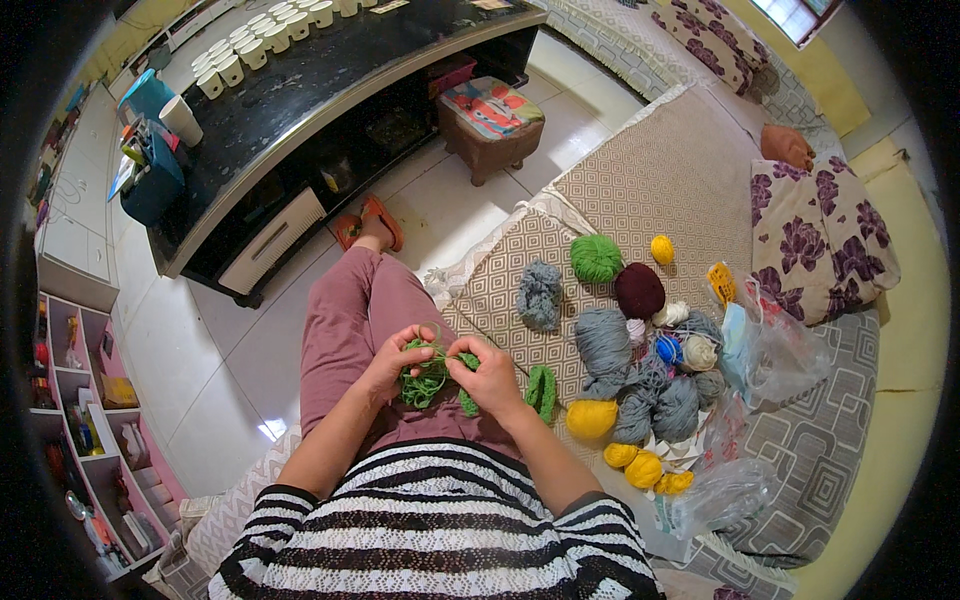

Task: The person works on a green yarn project by hand, looping and threading the yarn while seated.

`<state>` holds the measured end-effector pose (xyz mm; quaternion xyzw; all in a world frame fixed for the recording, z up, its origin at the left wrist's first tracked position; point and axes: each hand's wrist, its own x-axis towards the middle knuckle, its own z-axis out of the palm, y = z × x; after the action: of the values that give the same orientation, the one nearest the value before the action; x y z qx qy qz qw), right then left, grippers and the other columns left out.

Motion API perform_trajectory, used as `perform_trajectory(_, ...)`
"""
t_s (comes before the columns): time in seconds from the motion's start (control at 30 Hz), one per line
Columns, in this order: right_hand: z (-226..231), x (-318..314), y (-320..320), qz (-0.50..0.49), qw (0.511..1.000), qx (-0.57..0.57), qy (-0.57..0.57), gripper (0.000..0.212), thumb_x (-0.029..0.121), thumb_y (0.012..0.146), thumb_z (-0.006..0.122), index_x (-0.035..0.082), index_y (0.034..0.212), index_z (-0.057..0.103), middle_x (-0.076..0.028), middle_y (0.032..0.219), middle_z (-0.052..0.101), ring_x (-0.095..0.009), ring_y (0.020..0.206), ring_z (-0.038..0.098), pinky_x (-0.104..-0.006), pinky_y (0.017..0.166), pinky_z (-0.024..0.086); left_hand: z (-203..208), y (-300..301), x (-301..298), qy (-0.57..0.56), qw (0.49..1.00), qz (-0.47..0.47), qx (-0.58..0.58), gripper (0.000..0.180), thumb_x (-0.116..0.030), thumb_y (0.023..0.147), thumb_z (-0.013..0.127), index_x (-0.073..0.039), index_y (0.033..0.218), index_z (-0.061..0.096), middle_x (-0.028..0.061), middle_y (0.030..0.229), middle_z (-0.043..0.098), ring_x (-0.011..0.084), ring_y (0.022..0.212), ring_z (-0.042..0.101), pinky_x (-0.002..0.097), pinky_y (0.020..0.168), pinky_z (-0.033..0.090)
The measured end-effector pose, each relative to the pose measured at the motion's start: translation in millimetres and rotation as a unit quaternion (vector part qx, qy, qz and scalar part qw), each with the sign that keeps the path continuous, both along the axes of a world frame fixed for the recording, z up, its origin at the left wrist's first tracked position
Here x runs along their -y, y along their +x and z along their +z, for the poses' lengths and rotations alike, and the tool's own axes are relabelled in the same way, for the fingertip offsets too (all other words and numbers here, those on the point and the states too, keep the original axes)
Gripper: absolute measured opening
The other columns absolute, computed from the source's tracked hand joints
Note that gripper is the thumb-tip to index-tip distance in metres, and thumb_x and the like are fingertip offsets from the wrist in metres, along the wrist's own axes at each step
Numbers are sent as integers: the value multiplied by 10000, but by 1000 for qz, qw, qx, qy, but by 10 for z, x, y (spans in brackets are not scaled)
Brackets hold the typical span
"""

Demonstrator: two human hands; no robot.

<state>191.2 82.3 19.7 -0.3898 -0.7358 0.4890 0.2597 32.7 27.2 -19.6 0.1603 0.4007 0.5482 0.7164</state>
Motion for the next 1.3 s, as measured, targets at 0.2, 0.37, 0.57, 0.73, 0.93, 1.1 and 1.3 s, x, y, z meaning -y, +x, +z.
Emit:
perform_trajectory(0.2, -3, -33, 47, -23, 995, -33, -96, 101, 85, 701, 579, 9, 759, 548, -26, 720, 566, -87, 688, 521, -214, 650, 410, -61, -46, 0, 13, 999, -16, 35, 226, -29, 717, 570, -76, 915, 473, -6, 789, 528, 48, 649, 473, 158, 551, 372)
perform_trajectory(0.37, -15, -47, 44, -33, 987, -48, -147, 101, 86, 706, 581, 7, 763, 551, -16, 720, 562, -74, 679, 510, -205, 627, 405, -69, 38, -13, 99, 989, 40, -105, 297, -13, 682, 561, -57, 957, 459, 31, 984, 473, 106, 913, 441, 219, 769, 358)
perform_trajectory(0.57, -3, -49, 31, -26, 981, -55, -183, 110, 92, 717, 580, 4, 778, 559, -5, 705, 555, -62, 651, 497, -195, 591, 400, 40, 24, -25, 213, 903, 152, -341, 380, -57, 630, 606, -47, 981, 462, 81, 1075, 440, 176, 988, 421, 288, 833, 339)
perform_trajectory(0.73, -32, -53, 13, -20, 986, -68, -152, 101, 91, 726, 576, 11, 785, 562, 9, 693, 548, -46, 605, 486, -186, 548, 392, 175, 12, -39, 215, 836, 243, -442, 401, -90, 622, 621, -40, 985, 460, 98, 1083, 438, 208, 992, 423, 300, 843, 329)
perform_trajectory(0.93, 11, -48, -7, -17, 978, -81, -190, 101, 93, 739, 570, 12, 798, 563, 14, 691, 544, -35, 581, 482, -175, 521, 385, 67, 55, -41, 267, 863, 78, -422, 213, -90, 677, 650, -27, 873, 592, 76, 955, 516, 157, 857, 511, 247, 720, 414)
perform_trajectory(1.1, -24, -73, 5, -8, 976, -95, -198, 98, 88, 747, 566, 15, 812, 565, 17, 690, 542, -35, 582, 480, -174, 526, 391, 30, 88, -33, 251, 896, 42, -364, 129, -77, 704, 628, -9, 812, 610, 59, 839, 563, 133, 765, 539, 227, 653, 423)
perform_trajectory(1.3, 9, -85, 8, -19, 975, -87, -203, 100, 81, 747, 564, 7, 815, 568, 13, 700, 549, -41, 604, 487, -177, 548, 397, 25, 87, -2, 172, 942, 15, -289, 125, -92, 748, 596, 6, 825, 605, 26, 775, 588, 75, 713, 515, 197, 635, 408)
